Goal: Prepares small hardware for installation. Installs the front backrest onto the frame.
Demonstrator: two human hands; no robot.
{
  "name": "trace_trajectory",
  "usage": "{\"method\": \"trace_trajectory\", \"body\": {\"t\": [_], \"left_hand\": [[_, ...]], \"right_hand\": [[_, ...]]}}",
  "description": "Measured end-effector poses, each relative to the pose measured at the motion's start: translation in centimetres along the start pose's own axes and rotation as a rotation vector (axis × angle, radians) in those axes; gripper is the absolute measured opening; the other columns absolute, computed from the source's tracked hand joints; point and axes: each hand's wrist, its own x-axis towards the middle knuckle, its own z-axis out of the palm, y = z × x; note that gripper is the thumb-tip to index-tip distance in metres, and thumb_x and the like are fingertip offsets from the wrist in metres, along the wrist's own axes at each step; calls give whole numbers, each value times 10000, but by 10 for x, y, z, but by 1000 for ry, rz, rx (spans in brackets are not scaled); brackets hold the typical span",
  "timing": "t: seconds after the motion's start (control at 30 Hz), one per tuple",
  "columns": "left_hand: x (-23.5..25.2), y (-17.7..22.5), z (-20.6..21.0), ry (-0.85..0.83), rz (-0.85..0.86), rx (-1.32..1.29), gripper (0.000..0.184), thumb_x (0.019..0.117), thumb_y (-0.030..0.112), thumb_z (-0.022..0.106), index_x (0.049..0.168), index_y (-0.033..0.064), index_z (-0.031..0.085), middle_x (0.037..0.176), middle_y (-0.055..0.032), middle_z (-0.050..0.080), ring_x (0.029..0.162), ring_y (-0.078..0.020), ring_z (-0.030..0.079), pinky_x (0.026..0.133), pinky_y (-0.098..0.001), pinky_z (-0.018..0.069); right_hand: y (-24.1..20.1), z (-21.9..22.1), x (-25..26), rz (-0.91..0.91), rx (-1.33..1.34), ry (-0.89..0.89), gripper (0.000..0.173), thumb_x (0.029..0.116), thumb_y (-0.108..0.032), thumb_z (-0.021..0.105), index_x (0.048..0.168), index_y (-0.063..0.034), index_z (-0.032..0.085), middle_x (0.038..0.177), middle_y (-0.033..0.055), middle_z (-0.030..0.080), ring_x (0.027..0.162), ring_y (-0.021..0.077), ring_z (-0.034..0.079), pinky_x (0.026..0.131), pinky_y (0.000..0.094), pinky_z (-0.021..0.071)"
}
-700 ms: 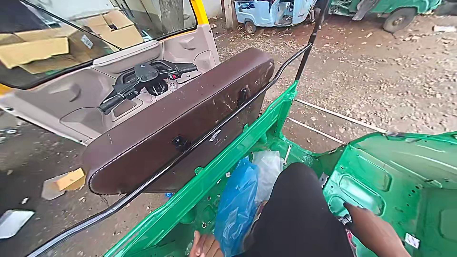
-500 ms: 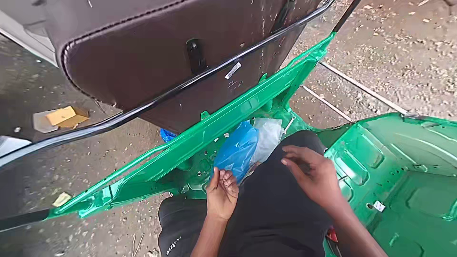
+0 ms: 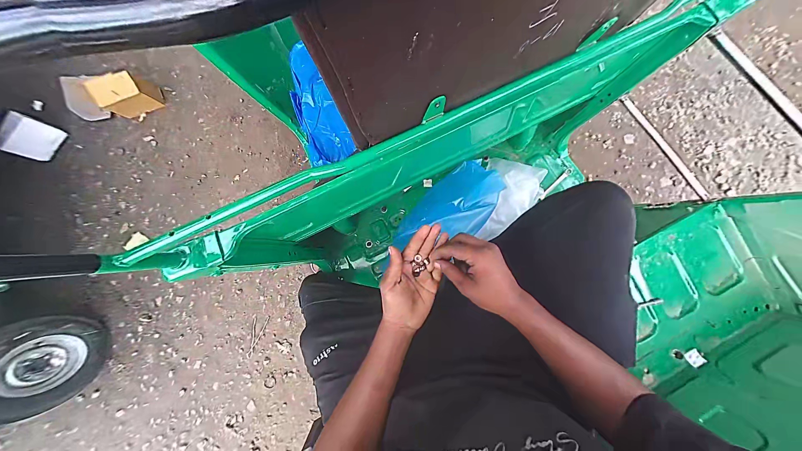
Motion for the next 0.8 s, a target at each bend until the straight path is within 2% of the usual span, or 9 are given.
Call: {"method": "trace_trajectory", "body": {"t": [0.13,0.23,0.43,0.53,0.67,0.8], "left_hand": [[3,1,-3,-15,7,24,737,1076,570,183,1560,55,392,1587,-193,424,1445,-315,449,1169,-446,394],[2,-2,-5,-7,1,35,746,1069,585,207,1562,55,392,1588,-188,424,1447,-308,447,1162,-439,401],[5,-8,-4,21,-54,13,728,1088,546,183,1546,27,407,1583,-208,428,1448,-311,452,1145,-423,427],[6,-11,-5,41,-60,3,727,1092,533,160,1538,20,416,1572,-207,442,1443,-303,458,1139,-416,437],[5,-12,-2,49,-68,96,763,1080,575,130,1541,45,426,1556,-194,459,1371,-270,524,1086,-380,470],[4,-13,-2,56,-77,161,815,1057,627,112,1555,53,407,1568,-197,445,1399,-286,500,1112,-405,456]], "right_hand": [[6,6,2,0,-16,-7,160,951,-230,723,1069,-146,790,956,-2,697,785,41,642,695,218,574],[9,11,-2,-7,-65,38,179,941,-249,745,1084,-157,799,972,-1,713,854,57,673,762,249,598],[15,11,-5,-28,-172,91,171,989,-261,665,1027,-184,813,969,-25,744,918,71,687,811,280,589],[14,13,-5,-34,-240,82,204,1006,-252,608,1029,-150,783,948,4,729,871,104,683,770,301,590],[13,10,-1,-36,-197,69,196,1010,-227,609,1047,-126,772,932,11,718,848,90,678,770,275,593],[12,11,-1,-78,-295,0,210,1022,-233,582,1048,-137,767,957,19,722,894,126,688,790,311,592]]}}
